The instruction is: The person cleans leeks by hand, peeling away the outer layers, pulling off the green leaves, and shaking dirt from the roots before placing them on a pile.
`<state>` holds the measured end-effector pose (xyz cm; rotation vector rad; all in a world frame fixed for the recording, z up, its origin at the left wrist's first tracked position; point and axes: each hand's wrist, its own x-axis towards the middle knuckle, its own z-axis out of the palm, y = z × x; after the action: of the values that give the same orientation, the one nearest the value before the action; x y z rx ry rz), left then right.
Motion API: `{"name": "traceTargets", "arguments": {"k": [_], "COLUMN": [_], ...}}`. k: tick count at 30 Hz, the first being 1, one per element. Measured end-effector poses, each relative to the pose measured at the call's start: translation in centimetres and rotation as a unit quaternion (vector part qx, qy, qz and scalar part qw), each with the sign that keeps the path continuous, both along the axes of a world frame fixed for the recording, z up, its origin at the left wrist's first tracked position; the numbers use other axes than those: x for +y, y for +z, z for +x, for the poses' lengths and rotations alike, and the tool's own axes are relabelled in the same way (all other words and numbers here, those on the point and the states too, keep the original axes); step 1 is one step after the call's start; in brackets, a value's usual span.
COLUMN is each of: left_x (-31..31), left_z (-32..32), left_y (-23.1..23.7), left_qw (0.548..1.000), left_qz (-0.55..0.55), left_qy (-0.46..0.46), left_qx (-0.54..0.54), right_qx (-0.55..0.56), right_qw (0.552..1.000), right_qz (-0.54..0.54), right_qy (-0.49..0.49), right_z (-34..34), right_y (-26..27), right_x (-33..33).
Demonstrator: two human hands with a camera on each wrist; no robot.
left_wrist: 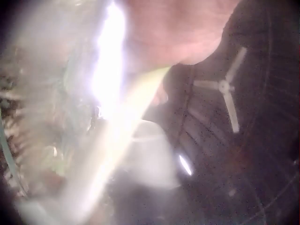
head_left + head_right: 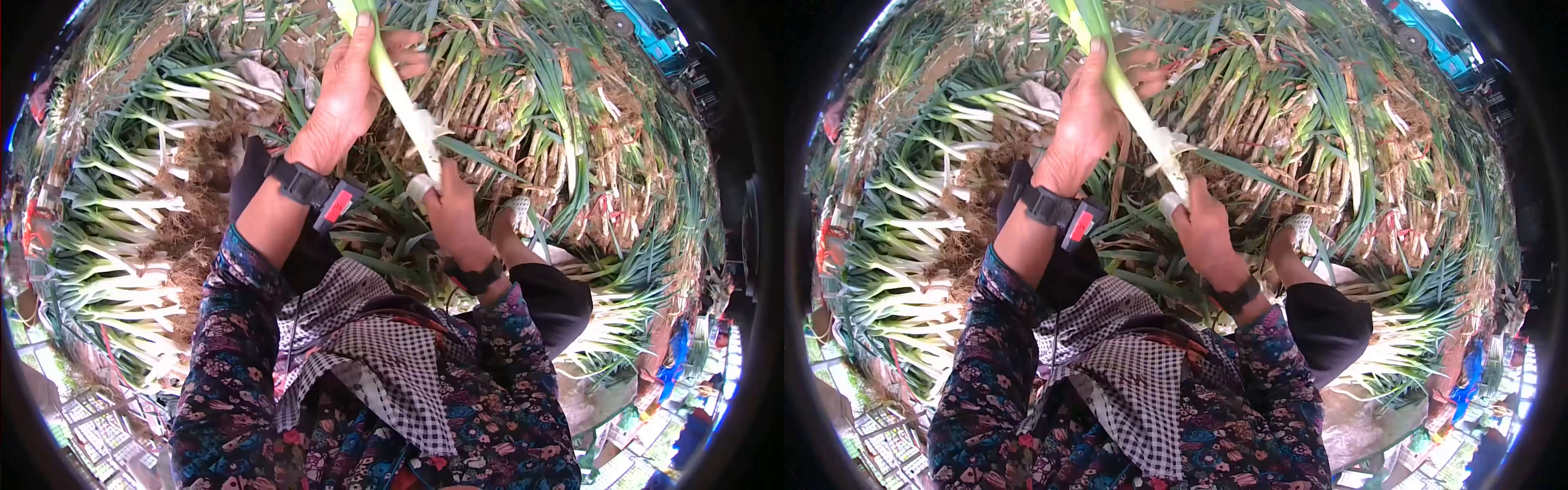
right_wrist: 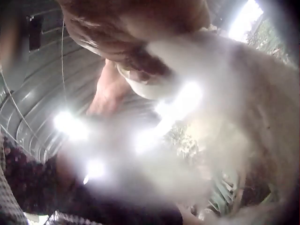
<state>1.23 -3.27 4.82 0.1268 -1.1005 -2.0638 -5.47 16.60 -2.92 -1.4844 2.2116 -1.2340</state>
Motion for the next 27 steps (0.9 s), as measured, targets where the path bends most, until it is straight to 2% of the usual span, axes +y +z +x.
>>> {"name": "traceTargets", "arguments": {"k": [1, 3, 5, 6, 8, 10, 12, 13, 14, 17, 19, 21, 23, 24, 25, 26, 27], "left_x": [-0.9, -1.9, -2.6, -3.0, -3.8, -3.8, -3.7, -3.8, -3.9, -3.6, -4.6, -5.7, -5.4, -5.1, -6.5, -6.3, -6.0], "left_z": [-0.3, -0.2, 0.1, 0.2, -0.1, -0.2, -0.1, -0.1, 0.1, 1.3, 2.0, 2.1, 2.2, 2.3, 2.5, 2.5, 2.6], "left_y": [-0.8, -2.1, -2.8, -3.2, -3.4, -3.9, -4.2, -4.3, -4.4, -2.6, -2.3, -2.8, -2.0, -1.7, -2.9, -2.5, -1.8], "left_qw": [0.996, 0.995, 0.993, 0.992, 0.989, 0.989, 0.99, 0.991, 0.991, 0.994, 0.995, 0.996, 0.993, 0.989, 0.992, 0.993, 0.991], "left_qz": [0.085, 0.093, 0.106, 0.111, 0.137, 0.144, 0.132, 0.127, 0.129, 0.093, 0.072, 0.038, 0.057, 0.076, 0.102, 0.1, 0.119], "left_qy": [0.016, 0.041, 0.061, 0.064, 0.048, 0.04, 0.011, 0.017, 0.019, 0.011, 0.032, 0.064, 0.084, 0.103, 0.054, 0.052, 0.058], "left_qx": [-0.001, -0.003, 0.002, 0.002, -0.019, -0.021, -0.041, -0.037, -0.038, -0.064, -0.056, -0.039, -0.052, -0.069, -0.042, -0.043, -0.028], "right_qx": [0.031, 0.059, -0.137, -0.138, -0.091, 0.025, 0.046, 0.058, 0.056, 0.215, 0.269, 0.253, 0.21, 0.19, 0.167, 0.125, 0.064], "right_qw": [0.999, 0.997, 0.977, 0.976, 0.987, 0.991, 0.981, 0.98, 0.979, 0.948, 0.917, 0.902, 0.892, 0.867, 0.835, 0.803, 0.813], "right_qz": [0.006, 0.016, -0.062, -0.056, -0.072, -0.08, -0.072, -0.077, -0.076, -0.035, -0.089, 0.139, 0.202, 0.289, 0.373, 0.471, 0.481], "right_qy": [0.018, 0.037, 0.153, 0.156, 0.11, 0.108, 0.176, 0.177, 0.179, 0.23, 0.279, 0.32, 0.345, 0.359, 0.369, 0.343, 0.322], "right_z": [-0.2, -0.6, -1.0, -1.0, -1.2, -1.2, -1.3, -1.2, -1.2, -0.6, 0.3, 0.8, -0.4, -1.4, -1.9, -2.1, -3.0], "right_y": [-0.6, -1.1, 0.8, 1.6, 3.2, 3.7, 3.4, 3.3, 3.3, 3.1, 0.3, -3.9, -8.7, -11.1, -12.4, -11.3, -11.4], "right_x": [-0.4, -1.4, -2.5, -3.1, -4.8, -7.2, -8.9, -9.0, -8.9, -6.1, -2.6, 2.1, 8.3, 11.5, 13.6, 13.5, 12.8]}}
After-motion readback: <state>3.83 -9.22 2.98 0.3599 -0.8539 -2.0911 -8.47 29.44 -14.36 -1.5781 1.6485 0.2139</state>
